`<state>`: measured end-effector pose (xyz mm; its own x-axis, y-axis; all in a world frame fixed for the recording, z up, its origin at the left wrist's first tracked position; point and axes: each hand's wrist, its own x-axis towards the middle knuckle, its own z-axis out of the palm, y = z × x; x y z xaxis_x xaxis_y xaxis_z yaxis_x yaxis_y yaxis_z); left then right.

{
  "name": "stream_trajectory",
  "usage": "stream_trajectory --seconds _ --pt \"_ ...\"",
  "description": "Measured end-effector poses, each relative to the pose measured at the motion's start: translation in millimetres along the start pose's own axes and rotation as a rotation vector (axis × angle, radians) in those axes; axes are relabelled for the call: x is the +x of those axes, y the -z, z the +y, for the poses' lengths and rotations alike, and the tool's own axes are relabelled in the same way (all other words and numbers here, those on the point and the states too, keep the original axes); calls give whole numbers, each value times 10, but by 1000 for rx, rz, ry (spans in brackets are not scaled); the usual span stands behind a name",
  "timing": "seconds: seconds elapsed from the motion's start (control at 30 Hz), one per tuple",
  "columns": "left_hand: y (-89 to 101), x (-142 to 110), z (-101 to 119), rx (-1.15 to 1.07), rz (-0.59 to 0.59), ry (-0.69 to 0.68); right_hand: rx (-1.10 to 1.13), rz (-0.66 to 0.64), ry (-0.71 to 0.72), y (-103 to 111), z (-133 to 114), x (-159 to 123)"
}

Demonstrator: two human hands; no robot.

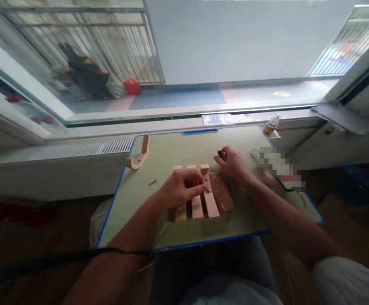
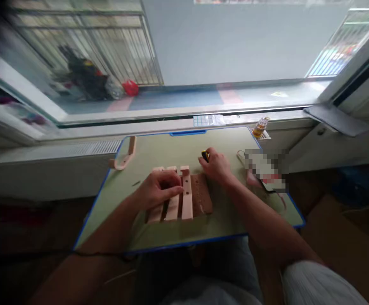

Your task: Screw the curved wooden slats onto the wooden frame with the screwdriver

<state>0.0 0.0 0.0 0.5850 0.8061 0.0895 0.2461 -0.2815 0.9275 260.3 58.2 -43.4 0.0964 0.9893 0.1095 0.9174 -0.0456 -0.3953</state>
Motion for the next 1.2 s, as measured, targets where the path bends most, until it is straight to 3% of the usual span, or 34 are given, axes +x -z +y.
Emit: stream_trajectory --seconds 0.17,0.27,0.33,0.4,0.47,0.53,0.6,0.67,0.83,1.0,1.13,1.2 --pt "17 -43 207 -144 -10 51 0 -10 4 16 -6 -49" --pt "154 -112 383 -90 39 12 -20 -11 -9 25 -6 -82" --pt "346 -168 446 61 191 -40 -36 -13 -20 34 -13 -103" --pt "611 -238 410 231 416 -12 -50 -17 -26 45 -27 -121" --pt "909 -328 260 471 703 118 -58 -22 -29 56 -41 -131" --pt "1183 -429 24 778 826 322 -62 -28 -33 69 -44 -130" --pt "1387 -513 -247 875 790 502 -63 -34 -40 81 -27 -119" --pt "1502 -556 -495 802 722 617 -60 -38 -46 95 4 -102" --pt "1555 -503 -798 747 714 592 -18 -46 -27 152 65 -67" --pt "1567 -363 -662 672 773 478 64 -36 -19 206 97 -40" --pt "1459 -186 -315 648 795 297 125 -2 -18 250 123 -25" --pt "1322 -78 -97 661 723 190 216 66 4 329 111 -42"
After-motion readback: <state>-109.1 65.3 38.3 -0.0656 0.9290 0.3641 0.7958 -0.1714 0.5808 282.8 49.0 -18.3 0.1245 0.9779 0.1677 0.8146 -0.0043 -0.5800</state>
